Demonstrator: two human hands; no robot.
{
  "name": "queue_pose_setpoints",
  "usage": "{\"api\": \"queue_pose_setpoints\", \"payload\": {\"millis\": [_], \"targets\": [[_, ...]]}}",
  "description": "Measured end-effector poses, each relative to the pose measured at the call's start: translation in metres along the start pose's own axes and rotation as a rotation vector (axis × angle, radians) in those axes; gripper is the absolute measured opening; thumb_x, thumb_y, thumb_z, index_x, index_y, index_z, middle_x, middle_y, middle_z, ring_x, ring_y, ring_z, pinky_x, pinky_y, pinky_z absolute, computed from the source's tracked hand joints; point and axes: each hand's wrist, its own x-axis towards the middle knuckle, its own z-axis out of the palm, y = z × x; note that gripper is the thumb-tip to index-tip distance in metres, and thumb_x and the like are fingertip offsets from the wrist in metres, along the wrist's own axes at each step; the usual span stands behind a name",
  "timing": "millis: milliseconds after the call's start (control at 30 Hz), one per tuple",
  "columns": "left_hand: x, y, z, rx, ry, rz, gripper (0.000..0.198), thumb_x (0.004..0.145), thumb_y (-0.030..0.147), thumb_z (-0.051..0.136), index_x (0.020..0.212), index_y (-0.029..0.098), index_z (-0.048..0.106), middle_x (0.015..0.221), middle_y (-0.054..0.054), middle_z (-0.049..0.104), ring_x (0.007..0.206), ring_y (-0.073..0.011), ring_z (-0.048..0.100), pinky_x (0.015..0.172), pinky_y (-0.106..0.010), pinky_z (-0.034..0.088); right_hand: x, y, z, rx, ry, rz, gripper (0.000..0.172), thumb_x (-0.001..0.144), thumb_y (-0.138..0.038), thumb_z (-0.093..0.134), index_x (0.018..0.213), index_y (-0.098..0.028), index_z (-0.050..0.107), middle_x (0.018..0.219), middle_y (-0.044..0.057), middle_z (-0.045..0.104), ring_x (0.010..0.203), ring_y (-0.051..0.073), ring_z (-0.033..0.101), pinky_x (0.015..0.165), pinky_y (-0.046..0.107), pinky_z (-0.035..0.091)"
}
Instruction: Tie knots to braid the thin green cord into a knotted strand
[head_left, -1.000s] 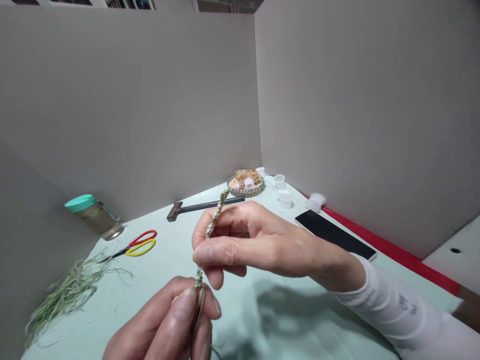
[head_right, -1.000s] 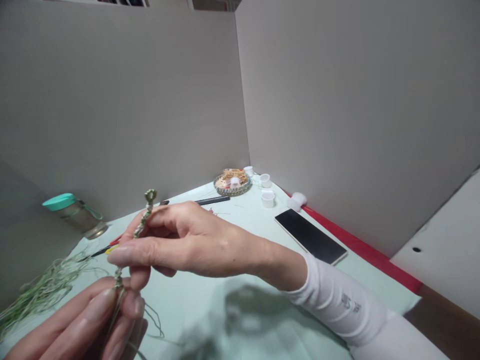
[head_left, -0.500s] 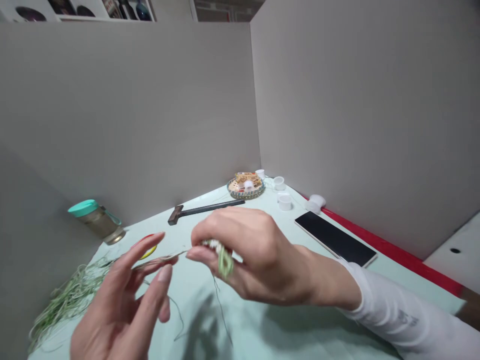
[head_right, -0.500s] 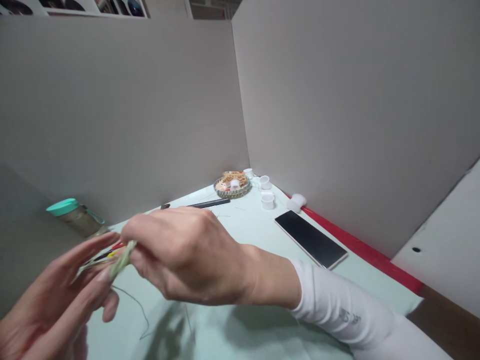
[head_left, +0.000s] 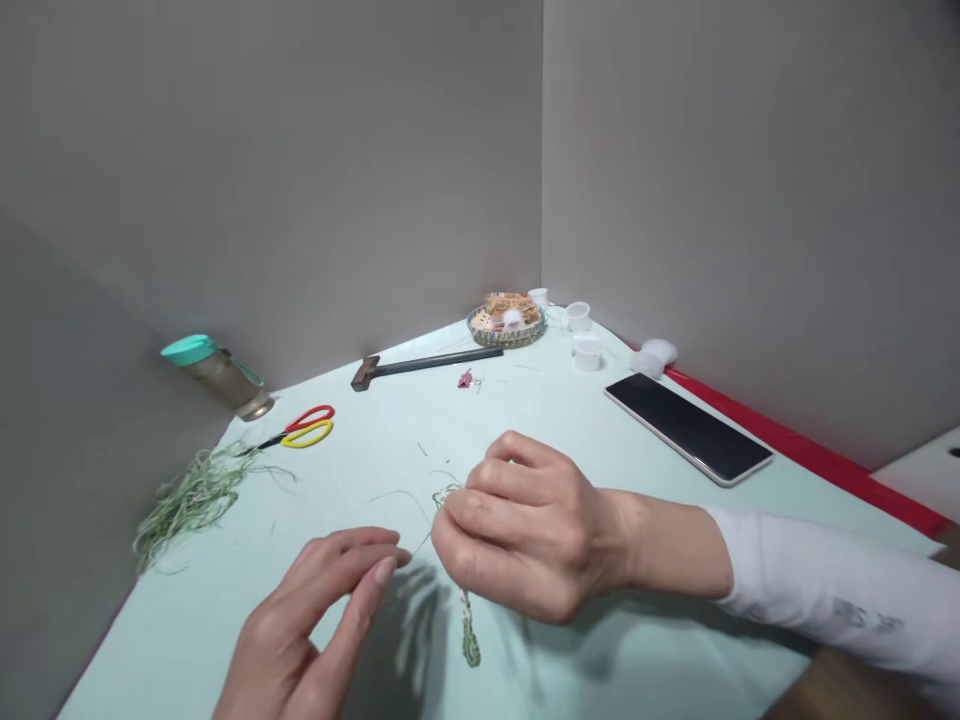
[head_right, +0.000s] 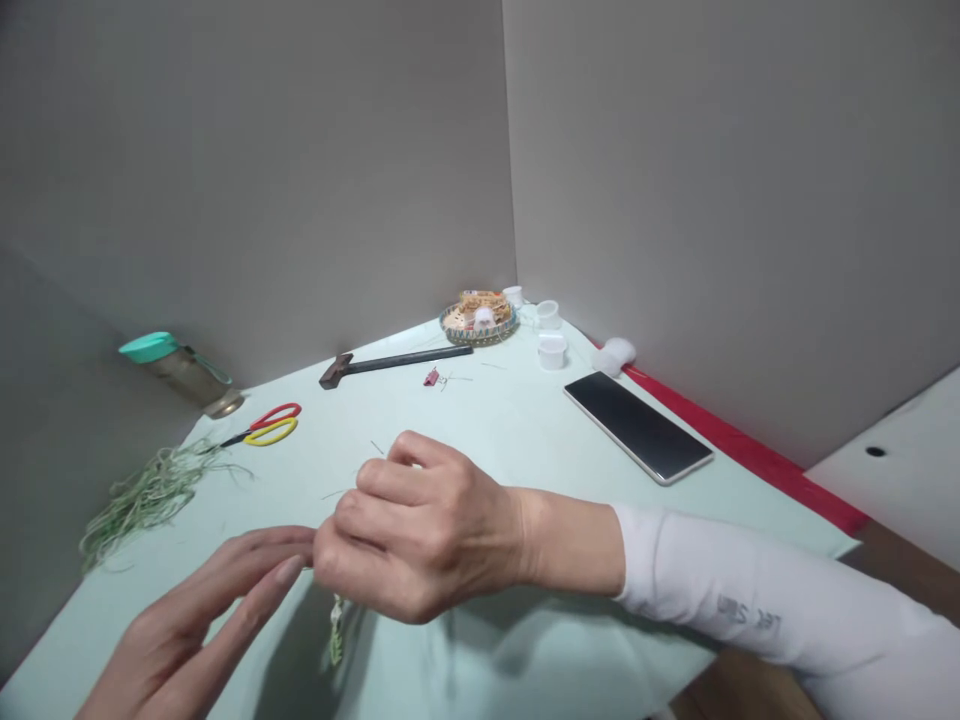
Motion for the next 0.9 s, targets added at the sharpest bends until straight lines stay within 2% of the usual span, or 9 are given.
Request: {"api": "queue_pose_setpoints", "payload": {"millis": [133, 200, 267, 367, 467, 533, 600, 733, 900], "targets": [[0.001, 0.003, 0.008, 0.048, -0.117, 0.126, 0.027, 0.09, 0.043, 0.046, 0.098, 0.034, 0.071, 0.124, 0.001, 0.061, 0.115, -0.0215, 0.053, 0.096, -0.03, 0.045, -0.006, -0.011, -0.002, -0.002, 0.011, -0.039, 0.015, 0.078, -0.013, 0.056, 0.069, -0.014, 0.069, 0.064, 0.0, 0.064, 0.055, 0.01, 0.047, 0.05, 0.029, 0.033], [0.001, 0.006, 0.011, 0.099, -0.046, 0.254, 0.021, 0.088, 0.037, 0.053, 0.099, 0.033, 0.071, 0.118, -0.001, 0.064, 0.112, -0.0222, 0.053, 0.093, -0.031, 0.045, -0.009, -0.013, -0.004, -0.015, 0.022, -0.043, 0.016, 0.077, -0.013, 0.054, 0.07, -0.015, 0.069, 0.066, 0.0, 0.065, 0.057, 0.01, 0.049, 0.053, 0.03, 0.034], [-0.001, 0.011, 0.014, 0.064, 0.05, 0.309, 0.018, 0.084, 0.03, 0.059, 0.097, 0.031, 0.072, 0.101, -0.002, 0.069, 0.099, -0.0217, 0.057, 0.082, -0.028, 0.048, -0.013, -0.014, -0.005, -0.025, 0.041, -0.048, 0.017, 0.076, -0.015, 0.053, 0.072, -0.015, 0.07, 0.07, 0.0, 0.065, 0.06, 0.011, 0.05, 0.057, 0.031, 0.036], [0.0, 0.02, 0.021, -0.258, -0.001, 0.143, 0.017, 0.084, 0.031, 0.06, 0.093, 0.029, 0.074, 0.085, -0.001, 0.07, 0.083, -0.0194, 0.06, 0.072, -0.026, 0.047, -0.019, -0.013, -0.004, -0.011, 0.053, -0.071, 0.016, 0.077, -0.018, 0.054, 0.074, -0.018, 0.07, 0.072, -0.001, 0.065, 0.064, 0.011, 0.052, 0.061, 0.032, 0.037], [0.004, 0.027, 0.032, -0.668, -0.112, -0.154, 0.017, 0.08, 0.034, 0.066, 0.09, 0.025, 0.076, 0.088, -0.003, 0.072, 0.088, -0.0217, 0.062, 0.084, -0.029, 0.048, -0.025, -0.016, 0.001, 0.032, 0.046, -0.07, 0.017, 0.077, -0.018, 0.055, 0.07, -0.019, 0.07, 0.07, -0.002, 0.064, 0.065, 0.01, 0.052, 0.063, 0.032, 0.038], [0.008, 0.028, 0.038, -0.786, -0.129, -0.273, 0.015, 0.077, 0.033, 0.069, 0.086, 0.023, 0.076, 0.087, -0.005, 0.073, 0.089, -0.0226, 0.062, 0.086, -0.032, 0.048, -0.028, -0.021, 0.004, 0.06, 0.028, -0.07, 0.017, 0.077, -0.016, 0.055, 0.068, -0.018, 0.069, 0.068, -0.002, 0.064, 0.064, 0.011, 0.052, 0.061, 0.032, 0.037], [0.011, 0.026, 0.043, -0.792, -0.139, -0.306, 0.013, 0.077, 0.032, 0.07, 0.082, 0.021, 0.076, 0.081, -0.004, 0.072, 0.086, -0.0213, 0.062, 0.082, -0.03, 0.048, -0.031, -0.025, 0.006, 0.093, -0.021, -0.053, 0.018, 0.077, -0.015, 0.053, 0.07, -0.017, 0.069, 0.067, -0.002, 0.063, 0.063, 0.012, 0.051, 0.058, 0.032, 0.036], [0.011, 0.017, 0.042, -0.752, -0.093, -0.303, 0.008, 0.077, 0.032, 0.071, 0.08, 0.025, 0.072, 0.074, 0.002, 0.066, 0.079, -0.0152, 0.057, 0.074, -0.022, 0.044, -0.033, -0.027, -0.001, 0.251, -0.154, 0.124, 0.024, 0.08, -0.01, 0.044, 0.084, -0.014, 0.067, 0.075, 0.0, 0.066, 0.068, 0.014, 0.053, 0.063, 0.035, 0.039], [0.005, 0.016, 0.037, -0.523, -0.126, -0.175, 0.021, 0.084, 0.037, 0.062, 0.067, 0.024, 0.066, 0.07, 0.002, 0.061, 0.073, -0.0147, 0.052, 0.067, -0.022, 0.04, -0.026, -0.01, -0.012, 0.565, -0.201, 0.565, 0.029, 0.077, -0.01, 0.047, 0.104, -0.005, 0.056, 0.103, 0.013, 0.065, 0.096, 0.02, 0.055, 0.083, 0.039, 0.044]]}}
